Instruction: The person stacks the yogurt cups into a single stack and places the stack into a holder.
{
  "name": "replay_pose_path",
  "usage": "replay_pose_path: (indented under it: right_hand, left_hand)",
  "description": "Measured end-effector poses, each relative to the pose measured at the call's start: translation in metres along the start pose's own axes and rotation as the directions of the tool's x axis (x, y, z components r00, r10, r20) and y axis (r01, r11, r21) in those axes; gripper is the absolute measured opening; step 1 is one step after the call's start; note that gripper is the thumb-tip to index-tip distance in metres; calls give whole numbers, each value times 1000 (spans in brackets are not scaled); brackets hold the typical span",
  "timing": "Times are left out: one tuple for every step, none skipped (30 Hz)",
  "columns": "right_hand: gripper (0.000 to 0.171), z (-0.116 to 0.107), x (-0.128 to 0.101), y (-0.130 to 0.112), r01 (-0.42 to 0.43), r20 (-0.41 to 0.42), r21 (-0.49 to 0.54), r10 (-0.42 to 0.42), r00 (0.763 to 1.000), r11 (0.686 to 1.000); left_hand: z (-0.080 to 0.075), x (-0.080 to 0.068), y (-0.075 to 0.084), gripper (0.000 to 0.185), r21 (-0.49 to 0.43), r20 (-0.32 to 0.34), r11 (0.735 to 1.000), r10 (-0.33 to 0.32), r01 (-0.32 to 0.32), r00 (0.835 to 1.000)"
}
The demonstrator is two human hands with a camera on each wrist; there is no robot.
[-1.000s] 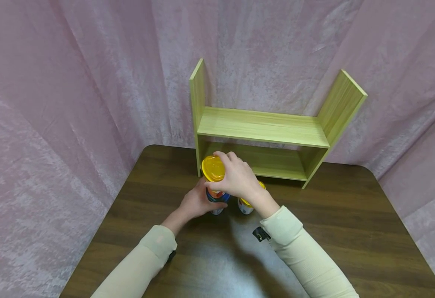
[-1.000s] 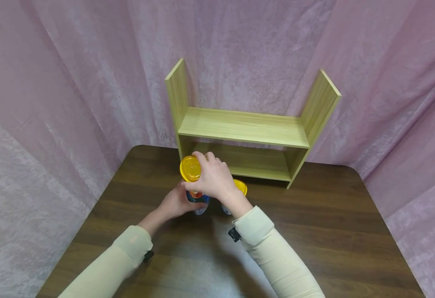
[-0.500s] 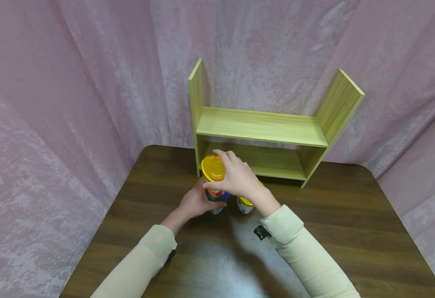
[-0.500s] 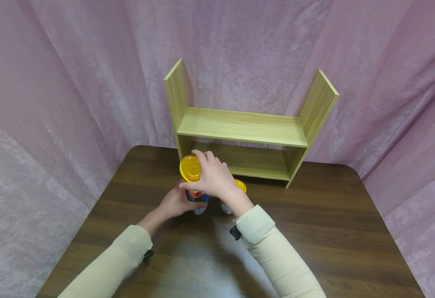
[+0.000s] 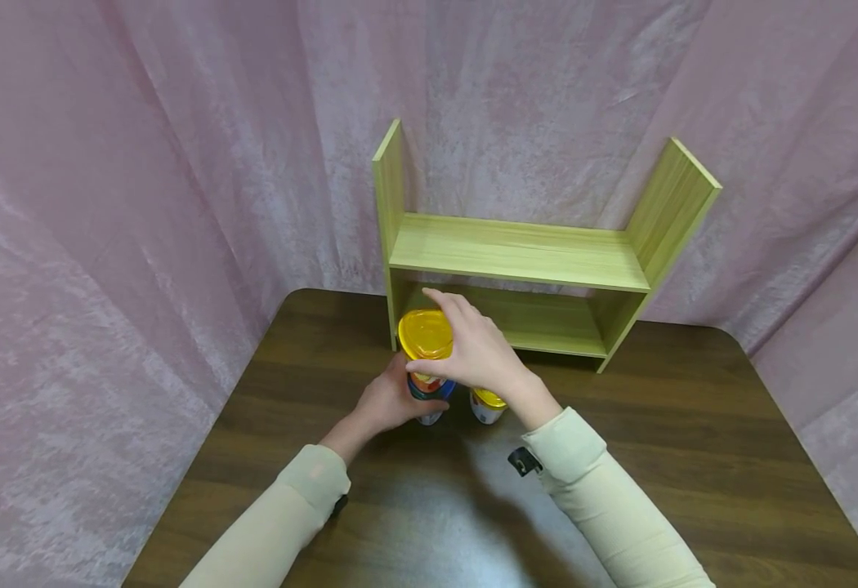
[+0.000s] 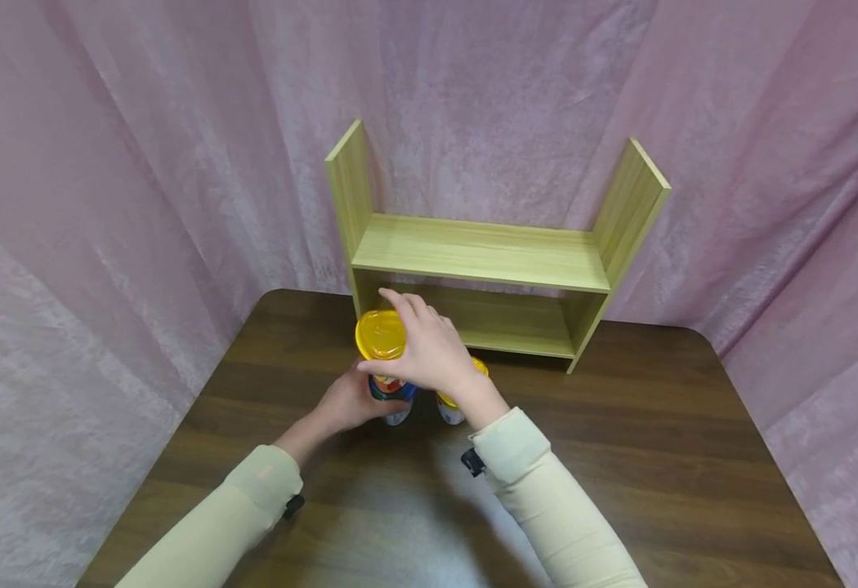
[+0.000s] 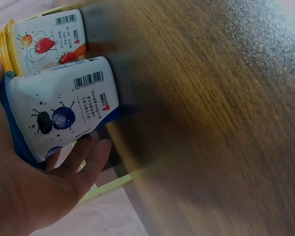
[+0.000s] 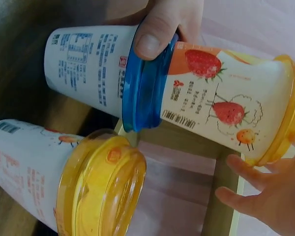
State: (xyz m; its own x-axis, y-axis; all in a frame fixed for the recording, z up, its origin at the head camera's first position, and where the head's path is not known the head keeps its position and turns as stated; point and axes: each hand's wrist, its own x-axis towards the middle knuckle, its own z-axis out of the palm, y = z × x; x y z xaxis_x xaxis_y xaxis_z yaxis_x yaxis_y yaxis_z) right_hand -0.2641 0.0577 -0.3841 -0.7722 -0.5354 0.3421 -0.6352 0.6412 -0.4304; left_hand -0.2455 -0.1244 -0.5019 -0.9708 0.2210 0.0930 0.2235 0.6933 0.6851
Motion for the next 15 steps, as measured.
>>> replay_pose_path:
  right_hand:
    - [104, -1, 0, 1, 4, -11, 7, -4, 1000, 1000]
    - [104, -2, 0, 2, 8, -21, 13, -8, 1000, 1000]
    - [104, -3, 0, 3, 10, -31, 16, -10, 999, 1000]
    - [104, -4, 0, 4, 11, -40, 17, -10, 999, 1000]
    - [104, -5, 0, 4, 12, -48, 16, -12, 999, 1000]
    - [104, -6, 0, 5, 13, -53, 14, -12, 999, 1000]
    - [104, -7, 0, 6, 12, -55, 12, -11, 998, 1000]
    - [103, -7, -1, 7, 11, -56, 11, -10, 998, 1000]
    - [103, -8, -1, 7, 9, -58, 12, -9, 998, 1000]
    - [103, -8, -2, 8, 11, -57, 12, -10, 998, 1000]
    - [103, -8, -2, 9, 11, -54, 12, -10, 998, 1000]
    - [103, -8, -3, 10, 11, -54, 9, -10, 998, 1000]
    - [103, -8, -4, 11, 10, -55, 7, -10, 998, 1000]
    - [103, -8, -4, 12, 11, -56, 6, -11, 998, 1000]
    - [103, -9, -5, 13, 13, -55, 7, -12, 998, 1000]
  left_hand:
    - [0, 0, 0, 98, 3, 0, 1000, -3, 3, 1000]
    - [1, 0, 0, 98, 6, 0, 1000, -7, 7, 1000]
    - [1, 0, 0, 97, 8, 1, 1000, -11, 10, 1000]
    - [1, 1, 0, 97, 6, 2, 1000, -14, 14, 1000]
    - [1, 1, 0, 97, 5, 3, 1000, -19, 18, 1000]
    - [1, 1, 0, 97, 3, 5, 1000, -20, 20, 1000]
    - [1, 1, 0, 97, 1, 6, 1000, -22, 22, 1000]
    - [1, 1, 0, 97, -3, 9, 1000, -25, 25, 1000]
    - [1, 1, 0, 96, -5, 11, 1000, -29, 29, 1000]
    - [1, 1, 0, 96, -9, 14, 999, -31, 31, 999]
    - [0, 1, 1, 96, -12, 14, 999, -33, 34, 999]
    - [0, 1, 1, 96, -13, 16, 999, -33, 34, 999]
    - [0, 1, 1, 96, -16, 17, 999, -33, 33, 999]
    - [0, 1, 1, 97, -17, 18, 999, -34, 34, 999]
    - [0, 1, 1, 97, -21, 18, 999, -31, 31, 999]
